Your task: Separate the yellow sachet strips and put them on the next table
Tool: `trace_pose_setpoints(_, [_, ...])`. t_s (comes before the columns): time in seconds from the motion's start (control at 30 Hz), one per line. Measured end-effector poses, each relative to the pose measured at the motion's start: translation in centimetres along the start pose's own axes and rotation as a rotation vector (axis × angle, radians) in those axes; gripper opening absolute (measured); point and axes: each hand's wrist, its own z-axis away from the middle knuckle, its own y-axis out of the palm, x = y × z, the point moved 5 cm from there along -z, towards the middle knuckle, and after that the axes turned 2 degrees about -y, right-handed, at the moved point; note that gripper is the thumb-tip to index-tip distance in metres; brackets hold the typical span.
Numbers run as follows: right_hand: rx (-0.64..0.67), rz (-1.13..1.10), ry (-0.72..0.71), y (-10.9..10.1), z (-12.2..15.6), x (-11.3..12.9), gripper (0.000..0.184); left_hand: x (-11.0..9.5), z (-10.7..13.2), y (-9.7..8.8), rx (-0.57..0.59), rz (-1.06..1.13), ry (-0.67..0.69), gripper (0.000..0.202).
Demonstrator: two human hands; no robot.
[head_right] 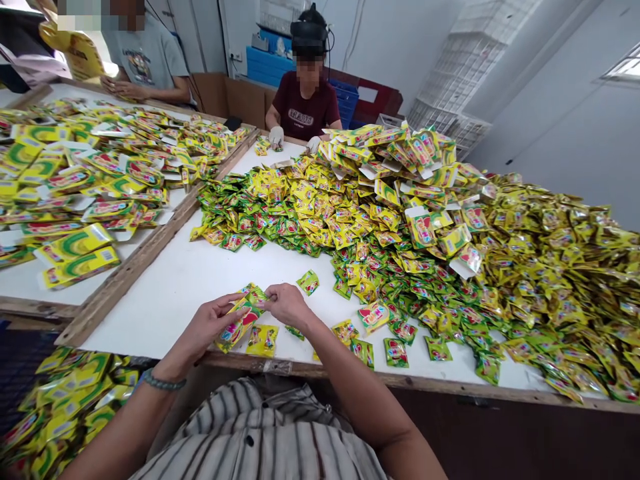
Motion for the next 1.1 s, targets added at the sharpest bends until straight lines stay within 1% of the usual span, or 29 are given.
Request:
trace_pose_setpoints(0.07, [-0.057,-0.014,-0.018,0.0,-0.9,0.6,0.025,-0.3,0.2,-1.2,-0.046,0.022,-0.026,0.071])
trace_pose_setpoints(0.13, [-0.178,0.008,-0.034,-0.2,-1.8,1.1,0.022,-0.7,0.5,-3.0,-0.127,0.054,-0.04,0.071])
trace_pose_setpoints(0.17, [-0.229,0.05,-0.043,-0.1,-2.3,1.3,0.021,-0.9,0.7,-4.0,-0.175,0.068,-0.044,0.071])
trace_pose_setpoints(0.2, [-0.252,0.116,-0.06,0.2,-2.9,1.4,0.021,-1.0,0.9,-4.9,-0.222,0.076,-0.049,0.071])
trace_pose_setpoints(0.23, [-0.235,0.2,-0.089,0.8,-3.4,1.7,0.025,-1.2,1.2,-5.7,-0.264,0.081,-0.056,0.071])
trace_pose_setpoints(0.27, [-0.187,0.29,-0.126,1.6,-3.9,1.8,0.031,-1.3,1.4,-6.3,-0.297,0.082,-0.064,0.07])
trace_pose_setpoints(0.33, [-0.055,0.448,-0.187,3.3,-4.6,2.0,0.041,-1.4,1.7,-6.9,-0.333,0.084,-0.078,0.068])
trace_pose_setpoints(0.37, [0.0,0.505,-0.187,3.9,-4.7,1.8,0.04,-1.4,1.8,-6.9,-0.335,0.088,-0.084,0.068])
trace_pose_setpoints(0.43, [0.058,0.571,-0.124,4.3,-4.6,1.2,0.036,-1.2,1.8,-6.6,-0.32,0.095,-0.097,0.067])
trace_pose_setpoints(0.53, [0.067,0.589,-0.028,3.2,-3.7,0.1,0.028,-0.8,1.6,-5.8,-0.295,0.097,-0.103,0.067])
trace_pose_setpoints(0.6, [0.029,0.517,0.004,1.8,-2.9,-0.5,0.017,-0.6,1.2,-5.3,-0.277,0.09,-0.088,0.068])
trace_pose_setpoints(0.63, [-0.015,0.433,0.026,1.0,-2.6,-0.8,0.016,-0.5,1.0,-5.0,-0.26,0.083,-0.081,0.068])
trace_pose_setpoints(0.67, [-0.069,0.308,0.053,0.2,-2.3,-1.0,0.019,-0.4,0.8,-4.7,-0.237,0.074,-0.075,0.068])
trace_pose_setpoints(0.73, [-0.173,-0.028,0.103,-0.9,-1.9,-1.4,0.029,-0.2,0.4,-3.9,-0.188,0.043,-0.068,0.068])
trace_pose_setpoints(0.8, [-0.224,-0.353,0.111,-0.9,-1.7,-1.2,0.035,-0.2,0.2,-3.1,-0.152,0.011,-0.058,0.068])
trace_pose_setpoints(0.83, [-0.237,-0.459,0.102,-0.7,-1.8,-0.9,0.037,-0.3,0.1,-2.7,-0.138,-0.003,-0.048,0.067])
trace_pose_setpoints(0.87, [-0.25,-0.508,0.086,-0.4,-1.8,-0.6,0.038,-0.4,0.1,-2.4,-0.126,-0.015,-0.034,0.067])
trace_pose_setpoints(0.93, [-0.288,-0.459,0.049,0.0,-1.8,-0.1,0.037,-0.6,0.2,-1.8,-0.093,-0.019,-0.012,0.067])
trace_pose_setpoints(1.0, [-0.327,-0.316,0.006,0.1,-1.7,0.2,0.036,-0.7,0.4,-1.4,-0.059,-0.008,0.0,0.068])
trace_pose_setpoints(1.07, [-0.336,-0.203,-0.042,0.0,-1.5,0.2,0.036,-0.7,0.6,-1.3,-0.036,0.016,-0.003,0.068])
trace_pose_setpoints(1.1, [-0.325,-0.19,-0.063,0.0,-1.5,0.2,0.037,-0.7,0.6,-1.3,-0.032,0.035,-0.007,0.068])
